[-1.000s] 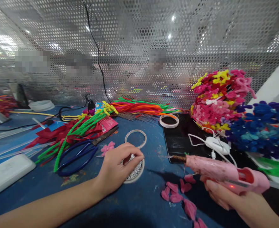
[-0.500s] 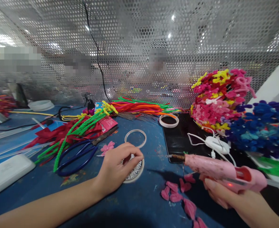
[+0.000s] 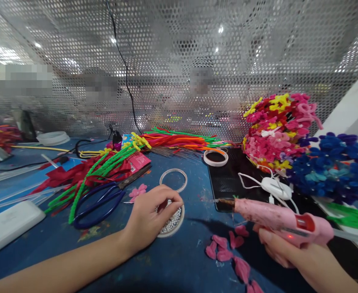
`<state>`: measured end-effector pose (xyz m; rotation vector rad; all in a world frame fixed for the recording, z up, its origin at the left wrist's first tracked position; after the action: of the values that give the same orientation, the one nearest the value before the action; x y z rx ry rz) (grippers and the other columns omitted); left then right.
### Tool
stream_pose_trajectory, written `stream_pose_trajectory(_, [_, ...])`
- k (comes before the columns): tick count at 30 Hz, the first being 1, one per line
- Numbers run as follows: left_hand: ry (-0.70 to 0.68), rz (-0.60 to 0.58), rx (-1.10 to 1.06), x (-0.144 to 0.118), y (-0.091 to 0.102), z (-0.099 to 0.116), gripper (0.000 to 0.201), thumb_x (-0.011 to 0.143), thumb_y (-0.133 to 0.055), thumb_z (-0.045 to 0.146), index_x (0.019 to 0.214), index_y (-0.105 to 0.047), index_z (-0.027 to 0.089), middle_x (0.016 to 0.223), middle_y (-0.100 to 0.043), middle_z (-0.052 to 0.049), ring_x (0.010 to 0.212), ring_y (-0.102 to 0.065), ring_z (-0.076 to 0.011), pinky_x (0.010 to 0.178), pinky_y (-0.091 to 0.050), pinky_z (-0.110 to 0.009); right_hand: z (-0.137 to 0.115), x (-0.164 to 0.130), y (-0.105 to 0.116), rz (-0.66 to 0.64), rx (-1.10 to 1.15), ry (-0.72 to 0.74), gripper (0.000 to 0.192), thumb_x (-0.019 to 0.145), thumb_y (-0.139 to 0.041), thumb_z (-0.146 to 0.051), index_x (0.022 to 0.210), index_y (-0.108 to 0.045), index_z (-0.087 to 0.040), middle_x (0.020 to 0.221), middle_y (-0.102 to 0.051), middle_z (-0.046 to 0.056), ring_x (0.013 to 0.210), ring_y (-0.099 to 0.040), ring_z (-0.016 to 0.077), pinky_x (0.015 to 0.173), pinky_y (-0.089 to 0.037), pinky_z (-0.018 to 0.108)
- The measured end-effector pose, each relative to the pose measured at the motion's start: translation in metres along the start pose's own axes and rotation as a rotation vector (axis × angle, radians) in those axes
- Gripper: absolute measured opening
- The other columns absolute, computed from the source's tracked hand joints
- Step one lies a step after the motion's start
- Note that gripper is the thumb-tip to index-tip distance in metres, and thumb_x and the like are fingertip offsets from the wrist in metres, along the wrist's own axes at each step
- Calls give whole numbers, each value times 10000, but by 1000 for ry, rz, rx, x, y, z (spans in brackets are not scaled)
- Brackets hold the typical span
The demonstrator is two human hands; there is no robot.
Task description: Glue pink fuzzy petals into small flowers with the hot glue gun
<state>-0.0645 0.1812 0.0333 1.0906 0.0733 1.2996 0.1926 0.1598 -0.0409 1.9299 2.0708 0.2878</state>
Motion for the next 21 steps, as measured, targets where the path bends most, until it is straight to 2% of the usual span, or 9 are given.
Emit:
stream_pose_trajectory(6, [5, 18, 3, 1, 1, 0, 147, 850, -565, 199, 720, -631, 181, 671, -620, 18, 568, -524, -87, 546, -400, -188, 2, 1, 2, 63, -43, 21, 325, 651, -641, -542, 573, -697, -232, 350, -487, -8, 310, -451, 136, 291, -353, 234])
stream_pose_trajectory(11, [19, 12, 0, 1, 1, -2, 142, 846, -566, 202, 721, -631, 185, 674, -620, 20, 572, -525, -89, 542, -399, -188, -18, -4, 1, 86, -37, 89, 290, 670, -629, -532, 628, -713, -258, 355, -484, -8, 321, -455, 149, 311, -378, 250])
stream_pose_trajectory(15, [32, -3, 10, 2, 0, -3, 165, 854, -551, 221, 716, -632, 182, 672, -627, 9, 575, -536, -99, 542, -406, -195, -18, -9, 3, 143, -99, 29, 290, 672, -624, -521, 541, -658, -264, 381, -497, -7, 345, -467, 156, 328, -384, 260])
stream_pose_trajectory(17, [31, -13, 11, 2, -1, -3, 178, 857, -548, 231, 708, -629, 180, 669, -629, 3, 574, -536, -101, 539, -407, -197, -11, -10, 5, 176, -130, -12, 308, 667, -626, -514, 506, -613, -251, 401, -496, -9, 370, -465, 151, 350, -384, 258])
stream_pose_trajectory(21, [-17, -43, -7, 3, -5, 2, 174, 860, -548, 232, 718, -632, 177, 664, -631, 1, 579, -539, -101, 545, -409, -198, 3, -7, 6, 207, -144, -71, 465, 702, -593, -518, 400, -414, -214, 387, -430, -24, 390, -402, 105, 404, -355, 232])
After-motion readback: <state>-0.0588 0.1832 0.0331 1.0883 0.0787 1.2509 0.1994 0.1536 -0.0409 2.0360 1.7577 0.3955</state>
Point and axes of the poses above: each hand's wrist, its own x-axis towards the middle knuckle, its own y-axis out of the back of the hand, z = x × y, the point moved 9 cm from there along x, towards the middle knuckle
